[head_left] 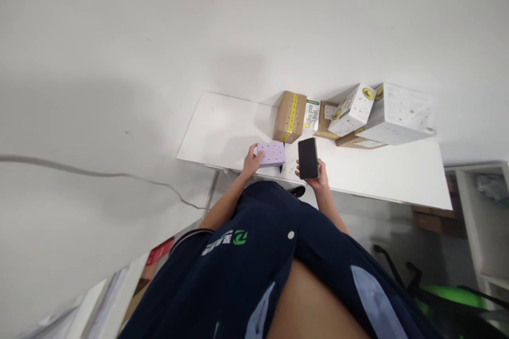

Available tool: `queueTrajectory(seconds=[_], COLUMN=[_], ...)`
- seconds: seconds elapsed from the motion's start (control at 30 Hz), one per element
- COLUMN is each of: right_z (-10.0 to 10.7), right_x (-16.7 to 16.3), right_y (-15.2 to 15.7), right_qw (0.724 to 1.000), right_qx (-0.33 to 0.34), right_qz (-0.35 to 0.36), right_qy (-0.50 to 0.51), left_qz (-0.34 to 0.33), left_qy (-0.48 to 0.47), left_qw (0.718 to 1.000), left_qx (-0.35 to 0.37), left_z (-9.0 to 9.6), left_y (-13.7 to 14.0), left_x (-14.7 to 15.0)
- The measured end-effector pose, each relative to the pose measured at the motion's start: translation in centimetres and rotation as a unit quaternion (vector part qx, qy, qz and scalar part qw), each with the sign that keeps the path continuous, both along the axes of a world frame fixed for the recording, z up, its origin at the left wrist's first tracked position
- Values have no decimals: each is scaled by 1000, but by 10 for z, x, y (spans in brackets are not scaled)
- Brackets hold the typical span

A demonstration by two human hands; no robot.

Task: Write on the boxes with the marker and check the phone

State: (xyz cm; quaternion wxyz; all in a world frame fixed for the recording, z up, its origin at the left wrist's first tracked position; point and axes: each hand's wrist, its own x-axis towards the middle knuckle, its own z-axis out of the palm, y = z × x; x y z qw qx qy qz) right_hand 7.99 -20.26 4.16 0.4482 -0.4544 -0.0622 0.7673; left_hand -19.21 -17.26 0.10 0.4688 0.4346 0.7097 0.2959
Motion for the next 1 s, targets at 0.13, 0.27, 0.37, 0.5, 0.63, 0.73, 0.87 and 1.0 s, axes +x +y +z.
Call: queueTrajectory(seconds=[0.13, 0.27, 0.37, 0.5, 0.63, 0.73, 0.87, 1.0], right_z=[37, 57, 59, 53, 42, 38, 38, 42], right_x=[-19, -43, -59, -74, -85, -90, -94, -97], right_y=[9, 19, 19, 9, 1, 0, 5, 9], right_qw=[985, 975, 973, 970, 965, 960, 957, 960], right_qx=[82, 90, 50, 2, -30, -33, -19, -13], right_qz=[47, 94, 130, 145, 150, 160, 169, 163], right_qy=[143, 178, 184, 197, 215, 228, 233, 226], left_qz=[0, 9, 4, -3, -8, -3, 2, 3], left_qy=[-4, -12, -23, -27, -24, -24, -35, -34], left_qw=[1000, 1000, 1000, 1000, 1000, 1000, 999, 999], left_qx=[-4, -5, 7, 6, -4, -16, -22, -21], left_z=[0, -2, -1, 3, 5, 4, 5, 7], left_y=[1, 2, 1, 0, 1, 1, 1, 1], left_x=[0, 2, 3, 5, 6, 7, 7, 7])
